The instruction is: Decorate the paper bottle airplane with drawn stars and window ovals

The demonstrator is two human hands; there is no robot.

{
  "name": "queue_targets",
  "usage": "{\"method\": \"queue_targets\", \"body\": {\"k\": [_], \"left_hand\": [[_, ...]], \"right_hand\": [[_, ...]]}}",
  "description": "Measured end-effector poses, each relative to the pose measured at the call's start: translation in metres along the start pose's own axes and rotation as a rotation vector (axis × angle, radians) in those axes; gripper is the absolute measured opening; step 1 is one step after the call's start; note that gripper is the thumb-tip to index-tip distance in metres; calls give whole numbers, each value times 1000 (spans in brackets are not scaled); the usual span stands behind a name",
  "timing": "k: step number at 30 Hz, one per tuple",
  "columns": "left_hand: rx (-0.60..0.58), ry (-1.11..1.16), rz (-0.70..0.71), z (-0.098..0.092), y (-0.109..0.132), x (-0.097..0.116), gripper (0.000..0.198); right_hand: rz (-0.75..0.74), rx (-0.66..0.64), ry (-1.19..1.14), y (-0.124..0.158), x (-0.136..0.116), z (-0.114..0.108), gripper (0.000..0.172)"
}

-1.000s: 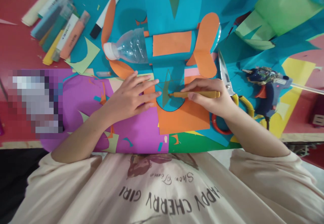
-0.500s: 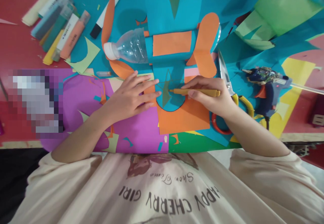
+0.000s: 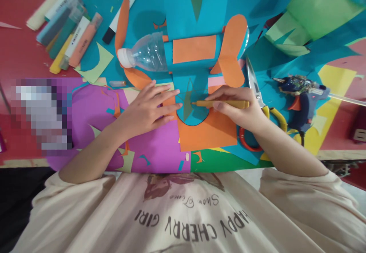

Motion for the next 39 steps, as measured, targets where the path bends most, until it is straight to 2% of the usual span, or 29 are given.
{"method": "queue_targets", "body": {"k": [5,12,16,27,34,39], "left_hand": [[-12,40,-47,1,0,-3,30],[0,38,-15,-1,0,-1,33],[-15,59,-43,0,0,-4,31],[18,-4,31,-2,0,2,34],[-6,-10,8,-1,0,0,32],[25,-5,29,-4,0,3,32]], "right_hand": [[-6,7,57,0,1,-1,22],[-10,160,98,2,5,-12,22],[-3,150,103,2,6,-11,24],[22,5,69,0,0,-2,19],[10,111,94,0,3,-9,20],[-11,139,86,1,3,-10,18]]}}
Point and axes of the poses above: each hand's wrist, its own y-axis away from the middle knuckle, its own z-axis out of the palm, x = y × z, the point moved 9 cm from there along -y, towards the middle knuckle, and after that the axes turned 3 degrees about y, right-handed, at the moved point
